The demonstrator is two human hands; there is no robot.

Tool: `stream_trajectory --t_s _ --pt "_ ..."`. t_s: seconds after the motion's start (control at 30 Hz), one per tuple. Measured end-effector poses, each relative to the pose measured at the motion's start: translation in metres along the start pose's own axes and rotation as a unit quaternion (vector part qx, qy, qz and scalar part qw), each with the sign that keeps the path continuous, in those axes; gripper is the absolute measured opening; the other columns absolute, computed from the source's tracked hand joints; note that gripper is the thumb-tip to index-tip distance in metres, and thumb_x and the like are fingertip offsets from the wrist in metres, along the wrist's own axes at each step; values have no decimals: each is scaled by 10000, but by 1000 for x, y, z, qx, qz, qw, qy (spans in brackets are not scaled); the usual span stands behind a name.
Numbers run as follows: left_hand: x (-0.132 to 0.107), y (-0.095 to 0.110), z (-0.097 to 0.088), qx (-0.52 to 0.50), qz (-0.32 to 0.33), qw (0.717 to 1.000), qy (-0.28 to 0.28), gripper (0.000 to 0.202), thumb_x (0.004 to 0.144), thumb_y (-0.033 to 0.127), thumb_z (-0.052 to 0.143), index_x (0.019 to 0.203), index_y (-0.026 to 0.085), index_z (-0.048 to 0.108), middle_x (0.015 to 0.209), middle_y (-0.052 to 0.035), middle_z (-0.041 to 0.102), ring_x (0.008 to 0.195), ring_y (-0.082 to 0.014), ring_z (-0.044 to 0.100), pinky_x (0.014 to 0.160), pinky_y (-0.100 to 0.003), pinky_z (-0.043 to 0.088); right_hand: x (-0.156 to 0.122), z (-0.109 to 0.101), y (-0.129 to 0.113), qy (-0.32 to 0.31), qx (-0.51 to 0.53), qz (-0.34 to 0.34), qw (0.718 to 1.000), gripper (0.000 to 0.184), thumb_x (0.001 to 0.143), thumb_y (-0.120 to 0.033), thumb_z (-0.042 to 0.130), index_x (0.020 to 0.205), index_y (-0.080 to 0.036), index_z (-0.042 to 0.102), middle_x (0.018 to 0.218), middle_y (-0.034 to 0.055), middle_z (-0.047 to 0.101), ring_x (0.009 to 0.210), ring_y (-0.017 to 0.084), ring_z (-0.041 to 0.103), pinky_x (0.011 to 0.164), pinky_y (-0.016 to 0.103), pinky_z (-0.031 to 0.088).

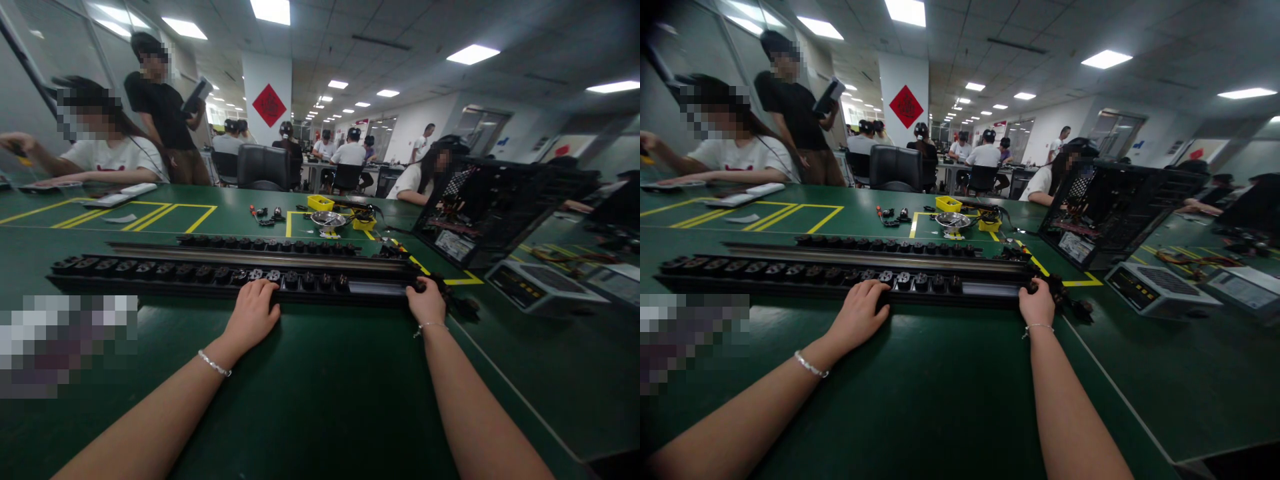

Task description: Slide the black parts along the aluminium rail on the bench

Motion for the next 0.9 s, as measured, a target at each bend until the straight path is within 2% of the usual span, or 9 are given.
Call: stream_trajectory --t_s 0.5,0.9 --pt "-1 -1 0 -12 -1 1000 -1 328 797 254 485 1114 178 520 1116 -112 533 1092 -279 460 974 -466 368 7 1 12 30 25 40 998 442 698 -336 577 1105 -163 578 1008 131 641 924 262 593 875 389 440" --pt "-1 -1 1 -7 -2 1000 4 326 787 243 495 1107 187 524 1120 -111 533 1088 -280 463 967 -472 376 8 -2 15 43 20 31 998 430 713 -348 555 1093 -152 596 993 131 647 920 268 591 873 399 444"
Point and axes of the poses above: each hand's wrist, its own x-axis towards the middle knuckle, its own z-axis out of the palm, y = z × x, the point moved 4 cm from there along x, towards the middle knuckle
